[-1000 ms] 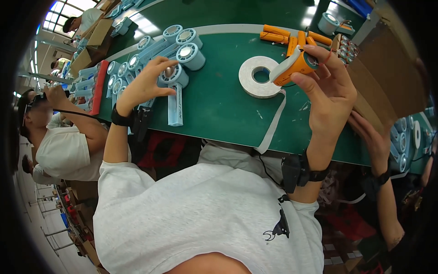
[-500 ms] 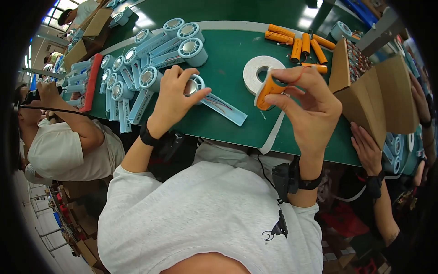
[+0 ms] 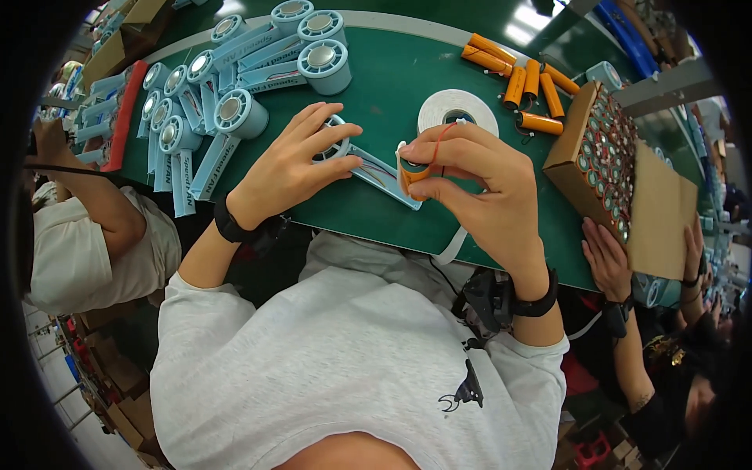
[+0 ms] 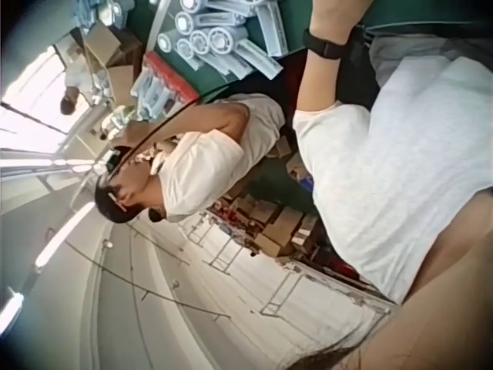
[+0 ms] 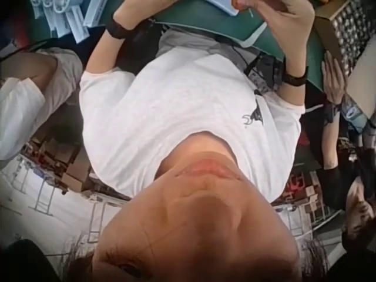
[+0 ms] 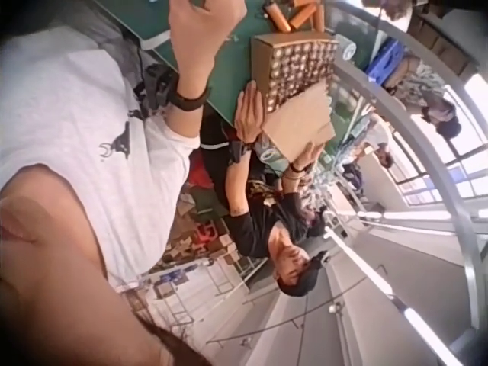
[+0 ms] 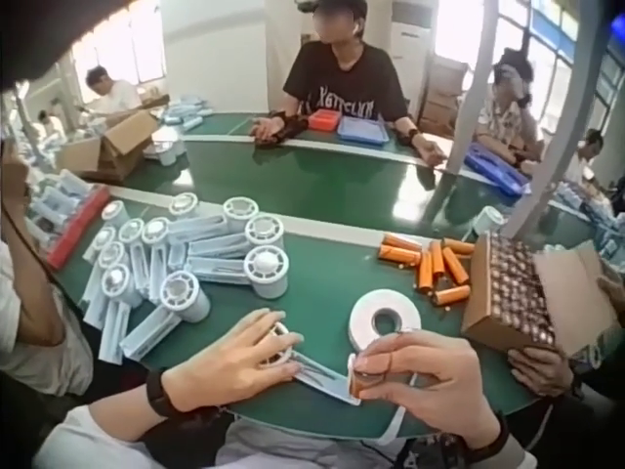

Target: The person applies double-sided tape to batteries, tears the tape, and presses each battery into the handle of a handheld fan before setting it aside. This process is repeated for multiple fans throughout the video.

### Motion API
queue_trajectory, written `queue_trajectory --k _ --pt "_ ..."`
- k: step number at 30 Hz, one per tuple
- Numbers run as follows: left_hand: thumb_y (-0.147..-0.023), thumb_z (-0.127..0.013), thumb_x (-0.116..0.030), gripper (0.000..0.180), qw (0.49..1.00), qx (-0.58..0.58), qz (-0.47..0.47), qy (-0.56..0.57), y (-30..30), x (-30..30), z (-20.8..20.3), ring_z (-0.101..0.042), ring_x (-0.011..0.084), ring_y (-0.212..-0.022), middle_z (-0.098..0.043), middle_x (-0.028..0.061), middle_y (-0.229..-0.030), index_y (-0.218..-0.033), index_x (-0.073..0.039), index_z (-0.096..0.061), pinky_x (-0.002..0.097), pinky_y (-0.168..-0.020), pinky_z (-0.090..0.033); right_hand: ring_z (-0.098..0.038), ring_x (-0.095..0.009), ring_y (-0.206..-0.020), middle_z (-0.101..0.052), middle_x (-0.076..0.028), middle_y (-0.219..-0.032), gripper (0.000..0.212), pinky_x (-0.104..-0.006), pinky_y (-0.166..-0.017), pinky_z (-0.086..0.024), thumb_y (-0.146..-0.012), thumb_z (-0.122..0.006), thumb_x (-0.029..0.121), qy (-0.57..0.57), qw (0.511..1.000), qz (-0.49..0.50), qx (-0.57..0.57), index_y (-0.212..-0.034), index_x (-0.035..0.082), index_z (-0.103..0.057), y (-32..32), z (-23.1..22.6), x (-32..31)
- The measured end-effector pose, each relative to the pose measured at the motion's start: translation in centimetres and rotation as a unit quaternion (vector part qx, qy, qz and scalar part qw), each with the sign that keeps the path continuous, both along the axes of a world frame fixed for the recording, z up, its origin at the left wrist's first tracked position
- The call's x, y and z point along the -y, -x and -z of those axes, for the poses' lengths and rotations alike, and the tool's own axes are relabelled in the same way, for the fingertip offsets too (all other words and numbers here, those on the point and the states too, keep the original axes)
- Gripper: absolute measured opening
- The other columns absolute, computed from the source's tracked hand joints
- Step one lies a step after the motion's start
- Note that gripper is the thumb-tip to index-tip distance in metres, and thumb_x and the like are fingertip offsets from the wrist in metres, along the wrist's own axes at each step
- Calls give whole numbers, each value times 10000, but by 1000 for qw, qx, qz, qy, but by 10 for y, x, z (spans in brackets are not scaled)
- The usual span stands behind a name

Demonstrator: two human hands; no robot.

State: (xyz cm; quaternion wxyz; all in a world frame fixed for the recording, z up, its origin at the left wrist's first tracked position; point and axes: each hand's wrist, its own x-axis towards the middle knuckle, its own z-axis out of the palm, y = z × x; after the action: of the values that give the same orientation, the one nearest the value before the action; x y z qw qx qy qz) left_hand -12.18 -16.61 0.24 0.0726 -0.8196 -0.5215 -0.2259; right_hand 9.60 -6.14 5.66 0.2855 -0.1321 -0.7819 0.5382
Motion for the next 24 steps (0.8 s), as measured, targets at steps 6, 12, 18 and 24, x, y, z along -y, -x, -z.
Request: queue_trajectory --k 6,12,18,24 --pt "-707 -615 -103 97 996 -76 -41 -7 -10 3 1 -445 292 -1079 -516 64 -1070 -800 -77 -621 454 -938 -348 -604 -203 -873 -573 -146 -980 316 -274 -733 -543 -654 -632 -148 -29 999 -11 17 -958 -64 -612 4 1 0" --pt "-688 -622 -76 80 993 -92 -55 44 -17 3 -3 -416 275 -1110 -508 51 -1056 -764 -73 -597 465 -977 -284 -599 -190 -837 -574 -144 -966 327 -265 -714 -540 -636 -641 -153 -75 995 4 59 -948 -62 -614 3 10 -1" --pt "-746 -605 -59 18 993 89 -4 83 -18 2 -7 -429 257 -1089 -520 56 -1023 -744 -56 -587 463 -994 -249 -593 -182 -801 -580 -124 -920 338 -263 -669 -526 -607 -676 -136 -108 990 90 21 -929 -54 -612 -16 24 11" --pt "-788 -574 -39 106 978 190 30 77 -11 -5 -6 -495 234 -984 -531 70 -985 -888 -37 -542 459 -984 -261 -603 -193 -717 -566 -90 -820 266 -267 -586 -479 -652 -684 -63 -222 972 70 25 -902 -26 -600 4 24 35"
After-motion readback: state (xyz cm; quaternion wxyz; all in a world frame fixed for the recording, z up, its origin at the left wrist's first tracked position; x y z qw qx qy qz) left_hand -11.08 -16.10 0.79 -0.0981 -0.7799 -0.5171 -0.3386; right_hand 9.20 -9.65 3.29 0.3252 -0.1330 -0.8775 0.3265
